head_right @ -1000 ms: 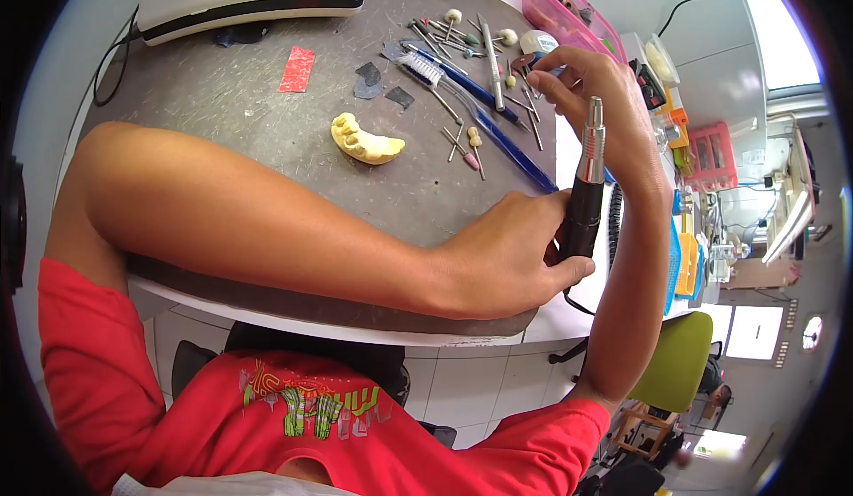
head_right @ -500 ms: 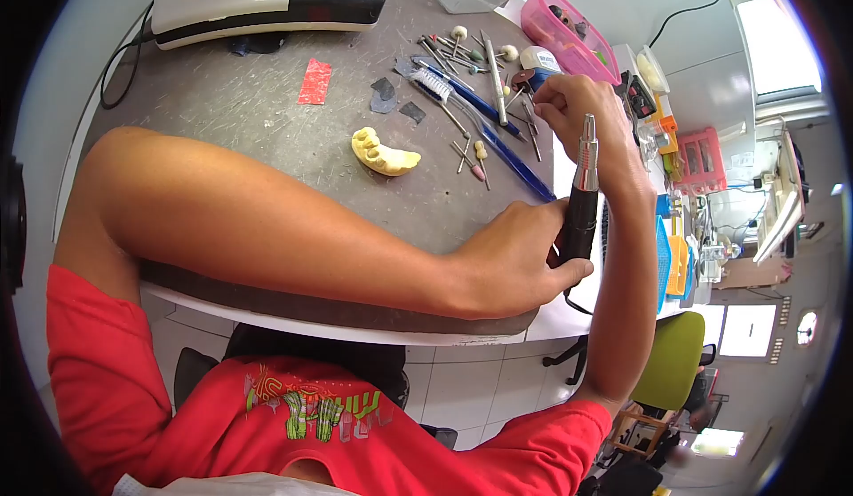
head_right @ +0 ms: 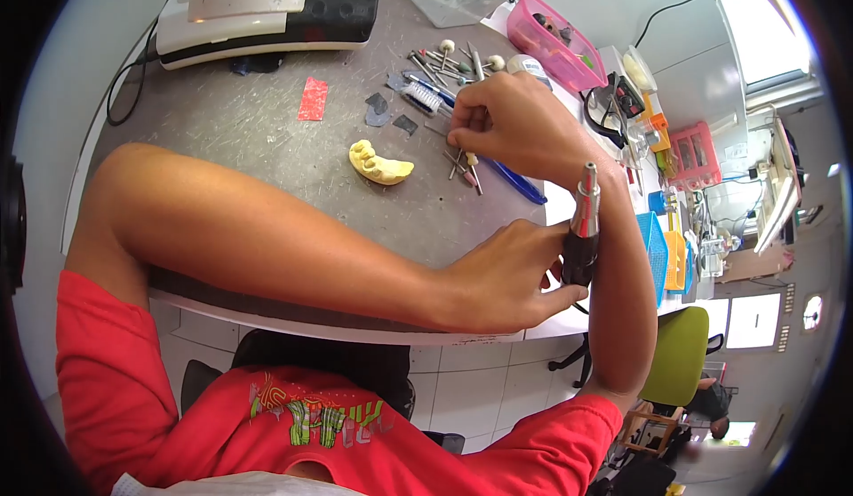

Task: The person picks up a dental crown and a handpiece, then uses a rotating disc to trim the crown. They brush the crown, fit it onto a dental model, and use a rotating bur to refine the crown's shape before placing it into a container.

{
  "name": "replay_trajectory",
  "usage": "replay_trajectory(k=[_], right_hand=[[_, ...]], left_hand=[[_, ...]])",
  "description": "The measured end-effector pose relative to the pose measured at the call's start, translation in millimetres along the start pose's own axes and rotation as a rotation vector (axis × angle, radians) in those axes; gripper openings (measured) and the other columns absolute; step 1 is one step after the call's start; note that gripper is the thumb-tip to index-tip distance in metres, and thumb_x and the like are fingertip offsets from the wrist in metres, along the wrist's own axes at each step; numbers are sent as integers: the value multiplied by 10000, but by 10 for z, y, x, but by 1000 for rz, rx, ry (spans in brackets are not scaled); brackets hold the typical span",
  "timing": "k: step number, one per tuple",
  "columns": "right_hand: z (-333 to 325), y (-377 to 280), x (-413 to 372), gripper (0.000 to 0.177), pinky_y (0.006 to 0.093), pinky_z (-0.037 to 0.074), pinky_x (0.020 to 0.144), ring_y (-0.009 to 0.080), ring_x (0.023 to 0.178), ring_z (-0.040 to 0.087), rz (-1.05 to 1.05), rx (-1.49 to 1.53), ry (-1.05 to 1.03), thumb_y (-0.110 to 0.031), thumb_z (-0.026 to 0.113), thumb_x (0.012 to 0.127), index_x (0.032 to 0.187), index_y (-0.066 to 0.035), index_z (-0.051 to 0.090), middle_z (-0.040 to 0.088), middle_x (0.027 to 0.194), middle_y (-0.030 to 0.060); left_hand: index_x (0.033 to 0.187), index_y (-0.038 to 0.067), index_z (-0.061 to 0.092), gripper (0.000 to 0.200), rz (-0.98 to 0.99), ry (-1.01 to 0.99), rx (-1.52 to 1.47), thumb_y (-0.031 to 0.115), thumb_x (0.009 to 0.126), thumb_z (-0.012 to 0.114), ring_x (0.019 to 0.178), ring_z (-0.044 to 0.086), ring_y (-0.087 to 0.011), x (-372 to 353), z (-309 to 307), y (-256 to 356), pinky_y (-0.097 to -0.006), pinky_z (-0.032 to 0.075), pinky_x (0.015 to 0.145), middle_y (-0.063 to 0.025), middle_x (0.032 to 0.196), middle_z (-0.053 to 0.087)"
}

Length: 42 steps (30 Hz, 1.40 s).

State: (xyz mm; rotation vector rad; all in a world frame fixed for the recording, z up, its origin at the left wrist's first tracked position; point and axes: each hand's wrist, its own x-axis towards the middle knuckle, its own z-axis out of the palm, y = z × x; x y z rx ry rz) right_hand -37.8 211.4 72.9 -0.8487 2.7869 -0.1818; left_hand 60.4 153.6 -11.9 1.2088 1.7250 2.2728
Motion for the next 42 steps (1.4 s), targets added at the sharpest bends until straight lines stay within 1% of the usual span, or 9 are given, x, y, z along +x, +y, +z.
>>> replay_trajectory(k=[15,18,20,22,24,31,36,38,42], right_hand=[[58,141,-45,108,326,502,638,190,670,633,-174,33,79,-108,673,742,807,-22,664,654,712,91],[53,217,-65,148,336,508,650,265,667,645,-222,114,315,-112,649,719,807,7,649,658,710,139],[-20,277,-116,98,290,491,607,149,608,612,-136,346,394,-71,620,763,833,-4,635,642,689,109],[-93,334,-217,62,203,420,564,39,590,496,-170,466,460,-61,586,840,827,-5,610,597,705,-17],[-100,372,-286,122,233,464,564,57,597,551,-163,504,624,-29,588,788,882,9,655,590,656,37],[-122,339,-547,203,208,490,846,80,856,622,-338,862,709,-142,644,914,1056,-1,678,672,879,55],[-176,330,-640,265,210,500,762,91,817,636,-400,924,817,-206,656,913,1072,5,675,676,839,63],[-192,377,-682,262,216,505,697,83,751,630,-291,933,705,-209,661,910,1068,-2,680,676,819,48],[-140,229,-666,322,219,527,649,100,722,656,-171,852,784,-180,706,866,1136,-16,641,691,844,59]], left_hand=[[999,-49,576,275,-122,-67,-66,152,835,668,782,658,-233,46,-29,94,-355,522,735,-152,848,656],[987,-48,573,269,-177,-90,-45,160,844,667,788,639,-196,64,-46,89,-335,515,745,-129,845,651],[991,-42,569,262,-250,-123,37,155,850,667,802,635,-182,78,-45,33,-326,513,737,-120,849,645],[992,-41,567,257,-265,-129,33,153,854,665,810,634,-177,76,-34,47,-322,512,738,-119,856,645],[993,-39,565,253,-288,-131,23,151,858,663,817,633,-171,67,-31,41,-318,512,738,-118,864,644],[995,-29,569,252,-316,-164,49,162,862,665,843,636,-163,65,-35,52,-308,516,756,-117,897,650],[996,-24,571,263,-353,-175,61,173,851,667,844,647,-166,73,-50,83,-312,519,761,-115,879,664],[993,-24,571,264,-341,-166,61,173,846,668,840,651,-168,81,-55,68,-314,521,755,-116,877,667],[974,-32,574,266,-296,-142,83,172,832,669,812,659,-181,73,-49,61,-319,524,733,-132,869,672]])
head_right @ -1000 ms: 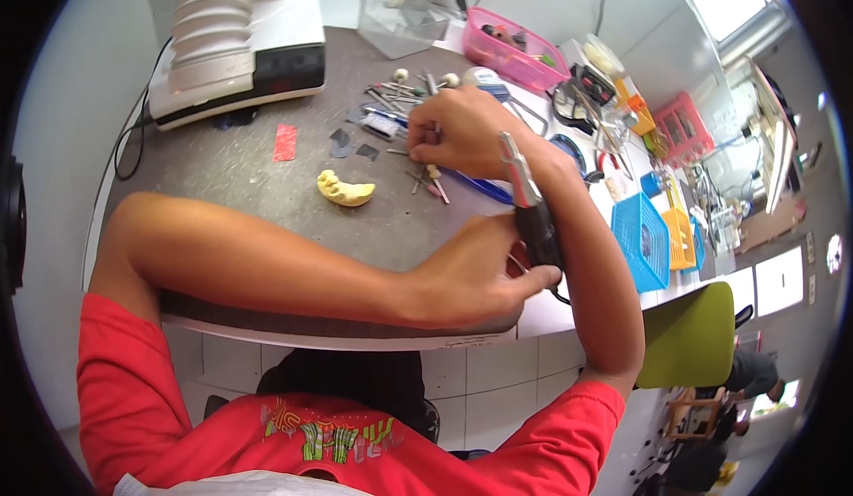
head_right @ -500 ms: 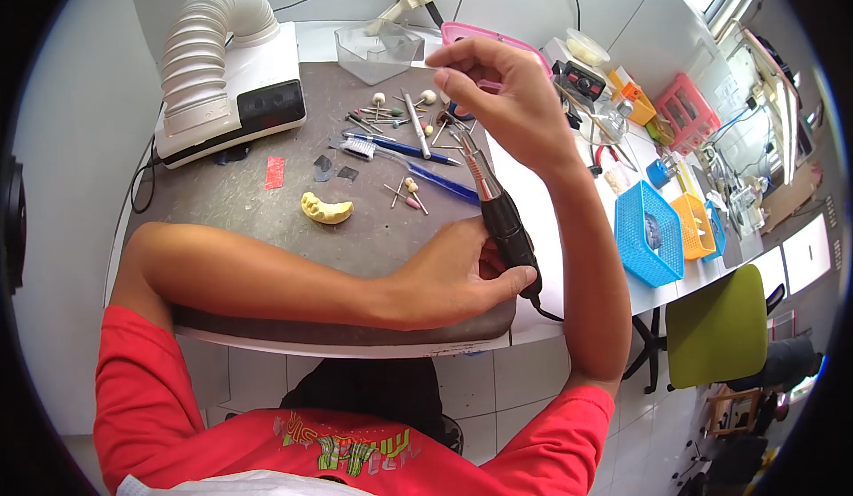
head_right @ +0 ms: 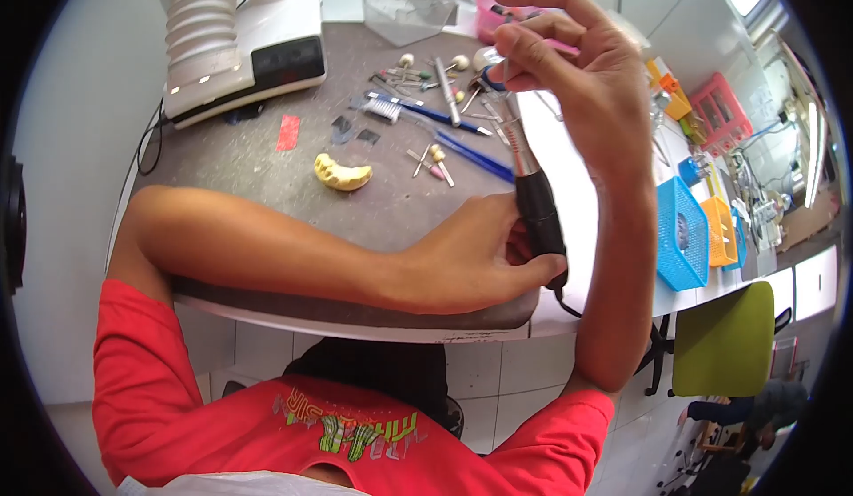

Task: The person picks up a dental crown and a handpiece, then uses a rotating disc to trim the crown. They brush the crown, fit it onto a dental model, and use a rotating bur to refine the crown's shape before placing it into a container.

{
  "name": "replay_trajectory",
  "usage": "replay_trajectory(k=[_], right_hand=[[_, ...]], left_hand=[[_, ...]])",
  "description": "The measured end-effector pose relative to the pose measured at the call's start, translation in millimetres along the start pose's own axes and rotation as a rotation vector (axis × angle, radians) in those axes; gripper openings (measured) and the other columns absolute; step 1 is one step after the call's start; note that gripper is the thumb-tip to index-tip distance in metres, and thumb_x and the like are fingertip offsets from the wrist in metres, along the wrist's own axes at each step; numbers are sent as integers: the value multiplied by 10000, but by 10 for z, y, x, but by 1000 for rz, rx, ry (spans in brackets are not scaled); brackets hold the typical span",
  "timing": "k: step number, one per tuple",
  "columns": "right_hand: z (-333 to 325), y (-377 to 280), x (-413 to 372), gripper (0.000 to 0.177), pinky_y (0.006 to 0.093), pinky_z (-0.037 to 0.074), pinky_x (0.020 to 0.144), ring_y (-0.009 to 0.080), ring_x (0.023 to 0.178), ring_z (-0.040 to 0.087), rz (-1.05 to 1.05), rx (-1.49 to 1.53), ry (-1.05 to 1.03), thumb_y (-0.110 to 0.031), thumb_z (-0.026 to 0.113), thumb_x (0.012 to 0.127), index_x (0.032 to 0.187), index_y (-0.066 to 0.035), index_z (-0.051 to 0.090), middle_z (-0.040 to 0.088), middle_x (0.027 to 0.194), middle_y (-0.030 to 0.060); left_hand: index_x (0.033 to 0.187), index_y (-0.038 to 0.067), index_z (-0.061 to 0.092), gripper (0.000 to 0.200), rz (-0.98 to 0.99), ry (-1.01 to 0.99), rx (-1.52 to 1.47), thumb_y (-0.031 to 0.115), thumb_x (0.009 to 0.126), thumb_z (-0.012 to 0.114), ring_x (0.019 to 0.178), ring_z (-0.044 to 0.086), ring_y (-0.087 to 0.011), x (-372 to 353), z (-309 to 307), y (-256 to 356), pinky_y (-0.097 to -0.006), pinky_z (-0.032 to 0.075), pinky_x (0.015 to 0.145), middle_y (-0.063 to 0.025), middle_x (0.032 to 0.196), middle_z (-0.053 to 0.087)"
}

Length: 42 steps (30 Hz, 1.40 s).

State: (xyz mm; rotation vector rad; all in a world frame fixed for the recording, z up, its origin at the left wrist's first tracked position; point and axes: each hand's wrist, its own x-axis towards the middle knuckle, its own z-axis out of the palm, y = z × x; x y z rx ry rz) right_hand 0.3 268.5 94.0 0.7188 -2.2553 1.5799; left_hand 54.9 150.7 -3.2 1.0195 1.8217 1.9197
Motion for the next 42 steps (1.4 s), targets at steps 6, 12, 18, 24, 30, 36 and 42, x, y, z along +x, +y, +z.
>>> replay_trajectory(k=[6,12,18,24,30,36,42], right_hand=[[17,45,-18,292,224,534,608,110,674,665,-5,-109,-56,-186,720,853,1094,-28,671,687,866,80],[-11,26,-23,287,221,534,592,84,633,632,-21,-137,-106,-188,724,851,1087,-32,677,675,852,59],[-3,52,-23,273,223,530,595,75,649,619,-38,-151,-124,-182,725,850,1079,-37,686,679,879,70],[-13,60,-5,278,230,536,616,87,663,631,-3,-132,-102,-191,725,850,1072,-29,688,699,941,91],[14,31,-7,258,240,543,647,94,721,644,9,-74,-84,-192,712,861,1052,-20,688,702,942,94],[-1,2,-14,232,240,532,651,85,711,622,-14,-77,-128,-170,703,867,1045,-22,689,693,893,67],[-22,21,-17,193,224,534,673,68,735,621,22,-72,-166,-134,683,882,1039,-22,687,665,820,23]], left_hand=[[932,-56,582,296,15,29,14,197,805,667,758,666,-247,-7,-17,-6,-345,522,704,-176,813,665],[923,-77,570,308,1,27,16,183,786,661,731,670,-256,-10,-7,-9,-345,529,672,-188,786,656],[935,-79,566,314,-2,28,8,181,787,660,731,665,-253,-10,-9,-5,-344,525,671,-190,789,655],[944,-68,578,308,14,18,30,185,792,664,751,670,-252,-3,-5,-13,-344,526,691,-183,797,661],[935,-64,588,294,22,23,39,187,804,666,772,675,-251,0,-6,-13,-351,528,718,-190,819,669],[943,-56,578,282,1,-10,38,178,810,665,773,675,-244,1,-6,-15,-355,530,719,-177,821,671],[959,-39,564,272,16,-12,4,176,826,664,783,667,-220,1,-3,-15,-332,527,721,-153,837,669]])
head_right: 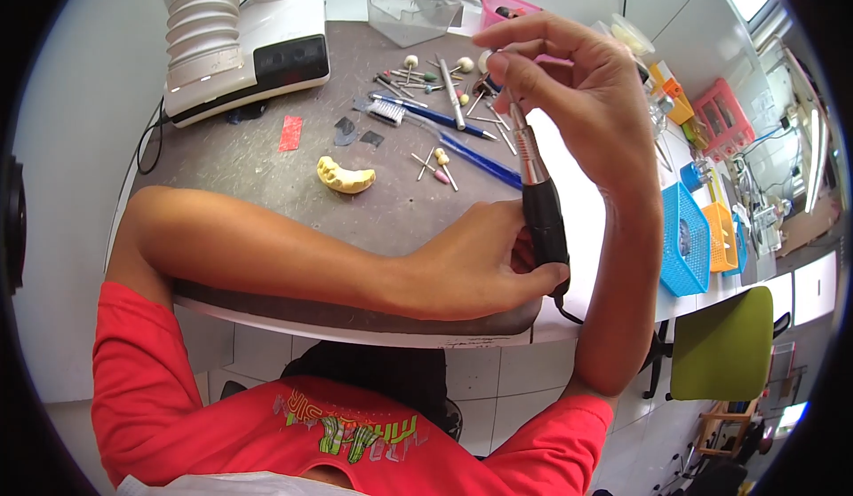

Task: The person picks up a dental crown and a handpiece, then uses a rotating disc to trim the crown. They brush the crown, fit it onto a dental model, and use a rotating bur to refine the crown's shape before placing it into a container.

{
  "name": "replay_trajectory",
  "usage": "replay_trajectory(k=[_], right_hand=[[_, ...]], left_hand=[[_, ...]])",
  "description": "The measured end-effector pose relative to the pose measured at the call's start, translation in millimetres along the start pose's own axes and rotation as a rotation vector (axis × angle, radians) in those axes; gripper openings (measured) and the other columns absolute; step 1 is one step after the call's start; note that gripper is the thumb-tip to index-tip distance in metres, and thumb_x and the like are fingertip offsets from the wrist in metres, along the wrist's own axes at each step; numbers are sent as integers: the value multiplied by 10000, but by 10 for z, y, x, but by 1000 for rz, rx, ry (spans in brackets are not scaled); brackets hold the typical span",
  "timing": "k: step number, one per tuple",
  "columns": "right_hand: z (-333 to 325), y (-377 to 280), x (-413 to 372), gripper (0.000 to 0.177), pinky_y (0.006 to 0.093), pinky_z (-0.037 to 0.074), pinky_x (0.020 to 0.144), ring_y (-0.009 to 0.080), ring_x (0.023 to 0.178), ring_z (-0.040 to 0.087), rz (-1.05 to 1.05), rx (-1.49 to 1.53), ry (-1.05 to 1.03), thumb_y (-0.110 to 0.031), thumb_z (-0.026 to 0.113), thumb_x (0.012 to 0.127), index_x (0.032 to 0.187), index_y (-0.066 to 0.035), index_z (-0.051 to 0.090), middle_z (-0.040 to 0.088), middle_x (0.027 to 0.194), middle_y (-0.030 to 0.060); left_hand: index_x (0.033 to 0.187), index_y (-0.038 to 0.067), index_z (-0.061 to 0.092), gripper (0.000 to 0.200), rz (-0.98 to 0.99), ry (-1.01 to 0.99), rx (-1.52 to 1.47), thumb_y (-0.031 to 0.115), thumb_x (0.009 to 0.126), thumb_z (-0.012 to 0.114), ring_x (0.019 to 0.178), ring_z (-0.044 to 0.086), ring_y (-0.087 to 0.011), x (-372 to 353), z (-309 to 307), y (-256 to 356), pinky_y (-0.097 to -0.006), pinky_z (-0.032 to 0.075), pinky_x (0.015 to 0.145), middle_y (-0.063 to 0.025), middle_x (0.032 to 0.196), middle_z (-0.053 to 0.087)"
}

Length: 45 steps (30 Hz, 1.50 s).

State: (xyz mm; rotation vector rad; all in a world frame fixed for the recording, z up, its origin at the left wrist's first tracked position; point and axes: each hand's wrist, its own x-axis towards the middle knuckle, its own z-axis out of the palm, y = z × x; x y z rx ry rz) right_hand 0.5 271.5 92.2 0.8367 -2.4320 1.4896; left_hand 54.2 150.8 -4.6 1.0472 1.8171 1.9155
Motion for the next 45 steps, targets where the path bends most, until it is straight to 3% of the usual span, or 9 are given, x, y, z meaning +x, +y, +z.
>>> replay_trajectory(k=[1,2,6,8,26,29,34,39,45], right_hand=[[4,1,1,180,220,537,675,71,741,628,-6,3,2,-126,672,890,1032,-15,685,670,832,26],[2,3,0,167,216,538,659,75,739,634,-25,32,-15,-117,654,903,1025,-6,681,676,849,32],[-20,-28,0,135,217,534,648,78,724,635,54,112,-41,-81,613,916,1005,0,676,679,881,42],[-40,-40,-6,139,223,535,671,77,739,635,74,76,-66,-81,620,907,1007,-5,679,679,887,42],[-99,-1,9,160,238,537,688,114,794,667,188,125,-169,-78,666,878,992,29,638,674,949,81],[-81,-1,8,199,242,537,691,107,796,656,181,64,-173,-110,654,897,1047,20,639,671,952,78],[-124,-77,-44,283,245,530,702,93,762,634,74,-105,27,-208,622,935,1124,3,628,670,919,64],[-56,-110,-156,257,243,511,667,91,719,635,147,-289,68,-233,629,928,980,12,686,673,775,50],[178,-68,56,307,262,482,609,87,636,596,195,-499,20,-278,645,903,936,23,697,662,698,57]], left_hand=[[878,-80,595,301,18,60,-66,196,770,651,754,668,-320,-4,23,1,-399,520,702,-221,780,654],[878,-80,595,301,30,56,-60,196,770,651,754,668,-320,-5,29,3,-399,520,702,-221,780,654],[879,-74,601,307,20,45,-34,208,773,661,754,673,-304,-3,10,17,-388,521,704,-213,788,660],[972,-34,583,272,-27,-13,45,192,843,662,800,661,-192,-2,-4,26,-325,524,739,-138,845,673],[957,-26,598,227,-62,0,-67,175,864,647,844,636,-160,8,15,-32,-313,502,783,-111,877,663],[957,-25,599,221,-53,13,-87,171,865,643,841,634,-155,11,17,-24,-310,498,771,-109,882,663],[963,-25,590,235,-63,52,-104,191,884,642,827,632,-149,43,20,-40,-300,499,740,-108,887,661],[1001,-40,563,271,-112,111,-288,208,916,631,810,633,-142,88,32,-123,-278,509,710,-112,893,659],[939,-33,583,305,-48,201,-320,259,881,645,730,648,-195,115,51,-169,-321,512,680,-126,813,653]])
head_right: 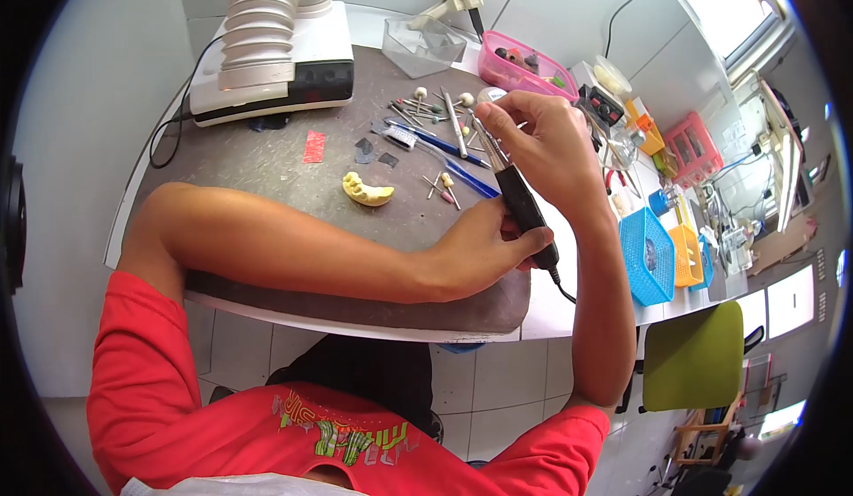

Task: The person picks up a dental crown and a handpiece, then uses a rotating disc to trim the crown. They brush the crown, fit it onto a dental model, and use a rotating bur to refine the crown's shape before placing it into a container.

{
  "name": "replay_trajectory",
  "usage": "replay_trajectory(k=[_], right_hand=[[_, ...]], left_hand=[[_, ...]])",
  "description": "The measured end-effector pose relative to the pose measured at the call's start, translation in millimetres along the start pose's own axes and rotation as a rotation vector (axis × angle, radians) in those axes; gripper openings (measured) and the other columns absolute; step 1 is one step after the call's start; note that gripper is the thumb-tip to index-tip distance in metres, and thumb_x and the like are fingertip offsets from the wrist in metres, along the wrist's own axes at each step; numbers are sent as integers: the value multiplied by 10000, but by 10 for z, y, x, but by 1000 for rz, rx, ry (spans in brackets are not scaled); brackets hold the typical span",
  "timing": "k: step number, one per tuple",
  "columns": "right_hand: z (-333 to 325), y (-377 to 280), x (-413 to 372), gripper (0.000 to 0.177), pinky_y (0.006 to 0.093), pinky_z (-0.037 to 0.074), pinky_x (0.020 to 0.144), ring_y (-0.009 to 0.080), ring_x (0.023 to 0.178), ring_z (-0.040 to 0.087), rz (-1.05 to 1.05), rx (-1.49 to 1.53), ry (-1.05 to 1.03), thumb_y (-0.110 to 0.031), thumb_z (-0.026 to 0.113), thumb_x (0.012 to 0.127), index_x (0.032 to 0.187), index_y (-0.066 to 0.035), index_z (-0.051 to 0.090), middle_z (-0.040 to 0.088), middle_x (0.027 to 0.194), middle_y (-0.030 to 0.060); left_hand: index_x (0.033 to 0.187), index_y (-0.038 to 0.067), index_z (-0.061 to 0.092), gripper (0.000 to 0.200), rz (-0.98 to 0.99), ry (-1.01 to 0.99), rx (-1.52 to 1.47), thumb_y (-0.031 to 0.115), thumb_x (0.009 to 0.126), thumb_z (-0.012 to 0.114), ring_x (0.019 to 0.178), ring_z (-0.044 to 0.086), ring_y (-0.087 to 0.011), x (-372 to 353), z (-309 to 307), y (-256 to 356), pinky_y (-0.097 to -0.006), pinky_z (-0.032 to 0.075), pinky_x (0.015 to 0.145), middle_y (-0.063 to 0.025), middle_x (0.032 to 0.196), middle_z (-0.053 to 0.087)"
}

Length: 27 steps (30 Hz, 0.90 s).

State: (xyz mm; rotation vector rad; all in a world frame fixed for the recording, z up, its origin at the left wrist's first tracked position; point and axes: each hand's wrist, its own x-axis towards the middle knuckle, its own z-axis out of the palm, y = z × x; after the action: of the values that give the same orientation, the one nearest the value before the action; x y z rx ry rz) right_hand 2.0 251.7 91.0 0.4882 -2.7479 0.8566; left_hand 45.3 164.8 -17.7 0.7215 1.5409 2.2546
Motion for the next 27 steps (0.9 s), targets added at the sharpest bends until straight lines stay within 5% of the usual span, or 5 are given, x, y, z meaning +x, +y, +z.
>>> replay_trajectory(k=[3,19,27], right_hand=[[54,-12,114,282,259,444,567,74,602,545,6,-48,-64,-272,659,887,924,5,700,654,692,39],[204,-108,197,256,255,401,515,67,544,532,27,-55,-94,-264,639,889,861,-13,676,612,604,30],[175,-219,148,263,273,466,566,96,574,588,35,-61,-56,-247,607,927,922,6,680,647,699,70]], left_hand=[[992,-47,550,277,0,-8,2,213,924,619,789,632,-141,-11,-17,36,-276,510,693,-115,881,652],[983,-37,563,350,49,127,78,289,886,641,792,670,-207,-2,4,-27,-330,518,729,-137,845,666],[1000,-34,561,361,44,163,121,297,882,645,821,669,-243,-31,-16,37,-363,514,764,-143,860,666]])
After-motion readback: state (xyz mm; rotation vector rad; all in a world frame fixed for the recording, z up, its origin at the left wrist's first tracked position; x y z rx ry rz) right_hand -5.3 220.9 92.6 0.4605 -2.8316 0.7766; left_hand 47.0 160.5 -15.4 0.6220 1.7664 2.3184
